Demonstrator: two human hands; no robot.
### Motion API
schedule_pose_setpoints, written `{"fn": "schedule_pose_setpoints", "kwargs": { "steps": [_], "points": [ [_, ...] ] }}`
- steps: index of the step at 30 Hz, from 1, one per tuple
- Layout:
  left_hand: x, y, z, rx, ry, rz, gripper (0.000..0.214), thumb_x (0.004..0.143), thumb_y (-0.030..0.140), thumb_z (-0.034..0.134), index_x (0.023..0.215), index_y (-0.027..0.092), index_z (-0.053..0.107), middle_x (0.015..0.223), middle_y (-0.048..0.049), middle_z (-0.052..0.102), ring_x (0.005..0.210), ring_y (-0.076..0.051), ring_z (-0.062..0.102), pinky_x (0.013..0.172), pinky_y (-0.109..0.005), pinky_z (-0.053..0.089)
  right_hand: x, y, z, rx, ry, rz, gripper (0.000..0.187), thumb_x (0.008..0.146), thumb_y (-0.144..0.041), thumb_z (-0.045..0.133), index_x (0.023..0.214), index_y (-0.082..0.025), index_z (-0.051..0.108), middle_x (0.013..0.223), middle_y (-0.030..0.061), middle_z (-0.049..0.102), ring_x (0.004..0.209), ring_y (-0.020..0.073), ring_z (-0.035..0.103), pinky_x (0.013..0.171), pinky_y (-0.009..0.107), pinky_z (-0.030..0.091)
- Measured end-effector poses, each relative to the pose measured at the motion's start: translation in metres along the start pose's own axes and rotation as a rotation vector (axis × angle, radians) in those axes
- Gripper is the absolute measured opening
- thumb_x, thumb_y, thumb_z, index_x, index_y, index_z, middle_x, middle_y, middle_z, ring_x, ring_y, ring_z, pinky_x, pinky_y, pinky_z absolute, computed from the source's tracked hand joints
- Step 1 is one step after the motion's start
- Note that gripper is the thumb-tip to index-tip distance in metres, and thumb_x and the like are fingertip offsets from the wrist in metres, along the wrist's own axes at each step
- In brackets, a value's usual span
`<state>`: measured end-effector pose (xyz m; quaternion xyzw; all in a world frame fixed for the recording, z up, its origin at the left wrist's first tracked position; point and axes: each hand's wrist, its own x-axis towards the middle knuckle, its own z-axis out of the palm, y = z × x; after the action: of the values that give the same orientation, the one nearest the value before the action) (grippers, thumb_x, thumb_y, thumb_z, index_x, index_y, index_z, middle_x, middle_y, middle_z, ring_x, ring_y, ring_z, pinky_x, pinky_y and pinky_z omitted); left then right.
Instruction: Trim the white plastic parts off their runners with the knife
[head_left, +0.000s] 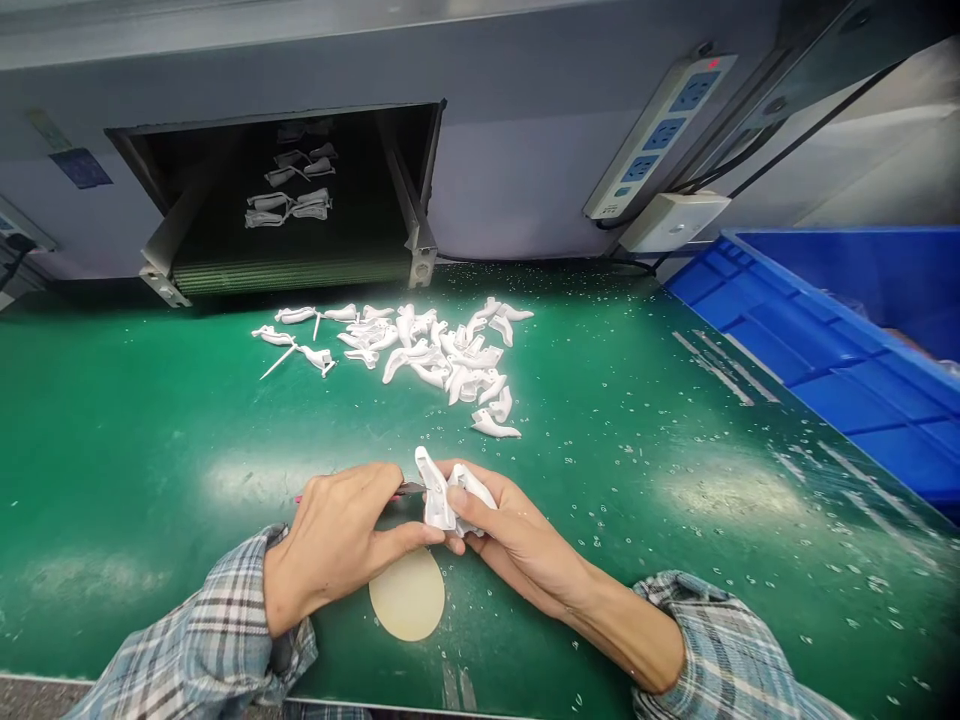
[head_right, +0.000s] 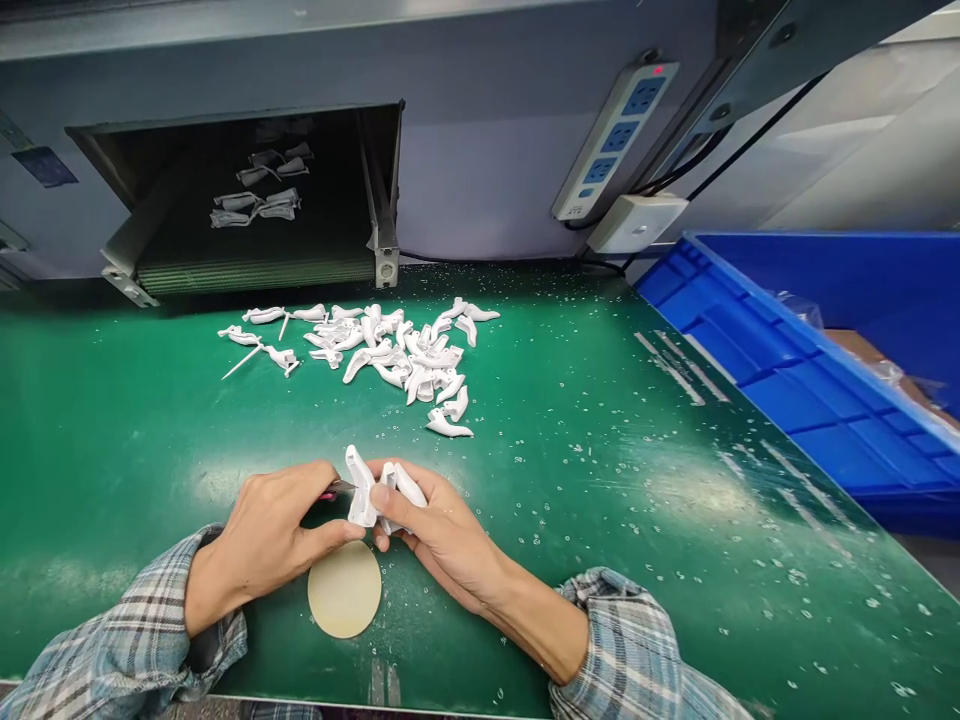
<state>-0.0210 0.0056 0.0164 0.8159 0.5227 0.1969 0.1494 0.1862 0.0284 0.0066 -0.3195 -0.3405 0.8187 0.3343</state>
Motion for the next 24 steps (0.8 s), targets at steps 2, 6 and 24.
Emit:
{"fn": "schedule_pose_setpoints", "kwargs": {
  "steps": [2,6,24],
  "points": [
    [0.002,-0.001,-0.006,-0.079,-0.088,-0.016,0.042,0.095,0.060,0.055,0.079,0.021,0.057,0.069,0.0024,0.063,0.056,-0.013,0.053,0.051,-0.026,0.028,0.000,-0.001,0.000,-0.034,-0.027,-0.003,0.039,0.084,-0.045,0.080,0.109,-0.016,0.074,0.078,0.0017,0.063,0.062,0.0108,0.049,0.059,0.025,0.040],
    [0.005,-0.003,-0.013,-0.263,-0.243,-0.063,0.040,0.094,0.055,0.061,0.074,0.020,0.058,0.061,0.0049,0.052,0.052,-0.010,0.039,0.051,-0.026,0.023,0.000,-0.001,0.001,-0.076,-0.039,-0.008,0.041,0.083,-0.045,0.081,0.110,-0.014,0.074,0.080,0.0025,0.064,0.063,0.0108,0.050,0.060,0.025,0.041],
    [0.109,-0.069,-0.001,0.081,0.061,-0.300,0.029,0.098,0.032,0.056,0.125,0.025,0.063,0.106,-0.0073,0.075,0.098,-0.026,0.070,0.080,-0.030,0.046,0.002,0.006,0.001,0.359,0.023,0.063,0.028,0.083,-0.037,0.082,0.101,-0.025,0.064,0.093,0.0019,0.069,0.107,0.0253,0.069,0.077,0.036,0.060]
  ]
}}
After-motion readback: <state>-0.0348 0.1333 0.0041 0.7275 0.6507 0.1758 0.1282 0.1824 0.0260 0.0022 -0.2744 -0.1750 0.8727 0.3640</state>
